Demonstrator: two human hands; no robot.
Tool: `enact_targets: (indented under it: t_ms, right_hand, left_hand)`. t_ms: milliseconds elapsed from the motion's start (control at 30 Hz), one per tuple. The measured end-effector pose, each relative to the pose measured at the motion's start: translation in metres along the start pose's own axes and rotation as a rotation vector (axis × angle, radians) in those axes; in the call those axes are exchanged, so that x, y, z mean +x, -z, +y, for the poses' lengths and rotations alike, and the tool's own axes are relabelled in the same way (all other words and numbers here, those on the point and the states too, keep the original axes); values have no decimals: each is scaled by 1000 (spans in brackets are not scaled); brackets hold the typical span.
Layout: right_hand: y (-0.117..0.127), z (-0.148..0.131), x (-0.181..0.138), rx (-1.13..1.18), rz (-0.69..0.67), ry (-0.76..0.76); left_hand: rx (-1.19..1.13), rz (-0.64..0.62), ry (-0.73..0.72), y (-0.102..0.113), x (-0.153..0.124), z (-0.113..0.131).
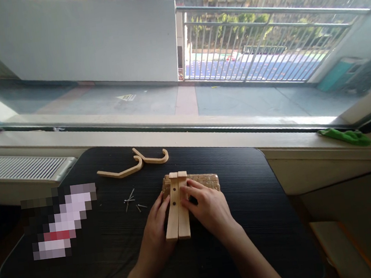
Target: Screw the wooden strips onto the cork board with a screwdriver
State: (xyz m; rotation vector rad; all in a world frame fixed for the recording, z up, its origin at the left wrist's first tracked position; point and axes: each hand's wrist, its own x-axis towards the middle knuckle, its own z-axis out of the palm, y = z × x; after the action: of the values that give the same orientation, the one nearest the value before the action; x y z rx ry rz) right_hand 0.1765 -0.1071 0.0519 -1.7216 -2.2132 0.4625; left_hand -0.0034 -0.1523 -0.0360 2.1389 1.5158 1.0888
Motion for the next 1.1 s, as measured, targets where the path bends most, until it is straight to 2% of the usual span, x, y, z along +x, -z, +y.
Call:
enact_targets:
  t_ms: [300, 733, 933, 1100]
  right_hand:
    - [12, -11, 6, -109, -79, 36]
    - [3, -3, 3, -5, -19, 62]
    - [-5, 1, -1, 83, 77, 75]
    - [-1, 7, -15, 192, 201, 37]
  left_hand:
    - [-5, 15, 15, 0, 3, 2]
    - [-24, 18, -7, 0, 4, -2]
    - [-51, 25, 11, -2, 6, -2]
    - [-68, 18, 35, -4, 4, -3]
